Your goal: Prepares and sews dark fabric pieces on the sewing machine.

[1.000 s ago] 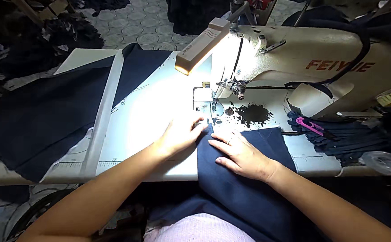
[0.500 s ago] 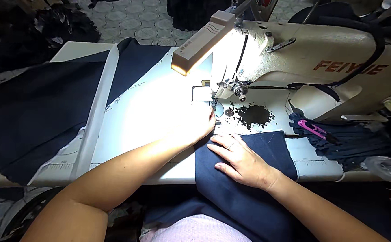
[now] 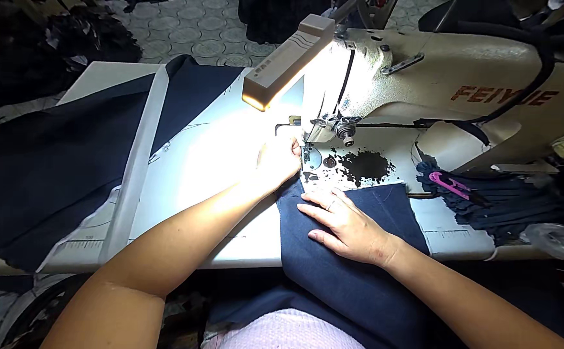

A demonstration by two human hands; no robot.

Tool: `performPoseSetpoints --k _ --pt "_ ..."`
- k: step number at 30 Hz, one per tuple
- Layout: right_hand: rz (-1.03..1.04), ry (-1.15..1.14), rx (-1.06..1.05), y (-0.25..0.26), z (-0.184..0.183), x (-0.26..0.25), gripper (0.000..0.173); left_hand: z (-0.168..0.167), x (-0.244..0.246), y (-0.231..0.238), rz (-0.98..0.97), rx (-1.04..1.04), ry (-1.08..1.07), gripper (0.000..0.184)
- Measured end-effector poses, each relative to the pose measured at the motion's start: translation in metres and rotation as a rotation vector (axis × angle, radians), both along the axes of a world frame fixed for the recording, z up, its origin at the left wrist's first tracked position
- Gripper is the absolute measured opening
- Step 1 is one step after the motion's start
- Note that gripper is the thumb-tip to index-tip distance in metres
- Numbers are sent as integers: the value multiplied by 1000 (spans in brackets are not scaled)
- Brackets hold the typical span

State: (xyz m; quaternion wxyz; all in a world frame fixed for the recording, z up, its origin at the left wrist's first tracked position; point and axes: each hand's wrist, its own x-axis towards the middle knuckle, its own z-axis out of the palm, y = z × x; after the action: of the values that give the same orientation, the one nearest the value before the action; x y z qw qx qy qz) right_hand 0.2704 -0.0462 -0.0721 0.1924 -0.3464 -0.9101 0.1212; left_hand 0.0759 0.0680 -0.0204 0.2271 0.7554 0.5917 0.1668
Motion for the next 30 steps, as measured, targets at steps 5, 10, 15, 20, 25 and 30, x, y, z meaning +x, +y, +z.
performPoseSetpoints --k 5,10,15,20,25,30 --pt "9 -5 9 7 0 1 49 -7 -2 3 -28 57 -15 11" --pt "-16 -24 40 35 3 8 49 -3 -2 22 -64 50 -39 15" --pt "-44 -38 38 66 2 23 52 -4 -14 19 -60 235 -186 16" --pt "-42 -29 57 73 2 23 52 -27 -45 -33 -507 476 -99 29" --pt "-169 -177 51 51 20 9 54 -33 -59 -54 -597 326 154 77" --pt "-169 -126 23 48 10 12 55 -28 -59 -56 -532 268 182 91"
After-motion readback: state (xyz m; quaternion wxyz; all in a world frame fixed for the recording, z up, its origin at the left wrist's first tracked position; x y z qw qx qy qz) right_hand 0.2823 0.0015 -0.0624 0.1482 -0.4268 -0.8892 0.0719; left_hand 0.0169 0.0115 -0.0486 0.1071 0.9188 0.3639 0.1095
